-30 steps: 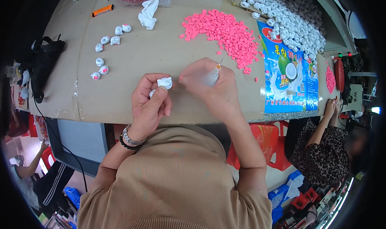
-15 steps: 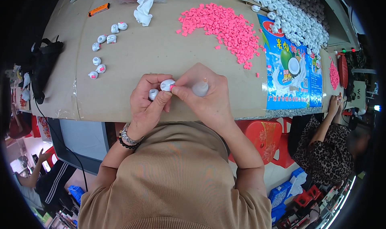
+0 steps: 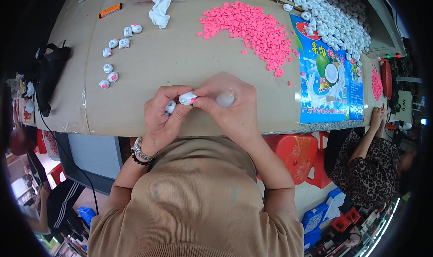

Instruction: Gluing small pink decorative pieces onto white plastic components at a workbench.

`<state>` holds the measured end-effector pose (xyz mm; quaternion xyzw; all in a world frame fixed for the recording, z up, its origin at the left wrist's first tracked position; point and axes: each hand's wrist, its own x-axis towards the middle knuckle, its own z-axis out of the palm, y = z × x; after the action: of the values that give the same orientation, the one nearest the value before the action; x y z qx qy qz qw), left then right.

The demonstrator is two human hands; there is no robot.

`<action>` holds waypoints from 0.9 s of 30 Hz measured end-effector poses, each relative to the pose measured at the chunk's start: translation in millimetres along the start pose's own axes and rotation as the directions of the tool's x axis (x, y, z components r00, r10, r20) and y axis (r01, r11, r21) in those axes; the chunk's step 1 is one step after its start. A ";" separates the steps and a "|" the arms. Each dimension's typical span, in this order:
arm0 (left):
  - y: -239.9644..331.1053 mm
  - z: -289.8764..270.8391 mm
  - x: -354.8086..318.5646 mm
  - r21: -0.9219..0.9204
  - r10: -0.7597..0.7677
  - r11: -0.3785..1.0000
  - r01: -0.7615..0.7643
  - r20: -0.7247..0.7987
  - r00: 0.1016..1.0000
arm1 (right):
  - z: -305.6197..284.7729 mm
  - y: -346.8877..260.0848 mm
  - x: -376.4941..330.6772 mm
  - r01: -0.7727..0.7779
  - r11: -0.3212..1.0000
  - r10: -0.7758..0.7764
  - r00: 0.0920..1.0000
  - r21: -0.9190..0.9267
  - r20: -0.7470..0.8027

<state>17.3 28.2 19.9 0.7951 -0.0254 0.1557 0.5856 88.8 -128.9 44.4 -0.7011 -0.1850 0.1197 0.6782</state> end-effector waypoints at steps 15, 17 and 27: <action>-1.5 1.7 0.4 0.091 0.169 0.982 -0.164 -0.042 0.985 | -0.8 3.3 -0.2 0.006 0.999 -0.005 1.000 -0.032 0.021; -0.6 4.0 -0.8 0.127 0.207 0.972 -0.199 -0.051 0.977 | -0.2 7.1 -2.9 0.055 0.997 -0.056 0.998 -0.056 -0.010; 11.9 7.4 -0.3 -0.301 -0.271 0.918 0.257 -0.005 0.963 | 3.4 9.4 4.3 0.005 0.991 -0.006 1.000 0.132 0.000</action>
<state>16.0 17.4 28.9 0.6901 0.0725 0.0882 0.7147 92.1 -124.1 35.2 -0.6543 -0.1788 0.1301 0.7232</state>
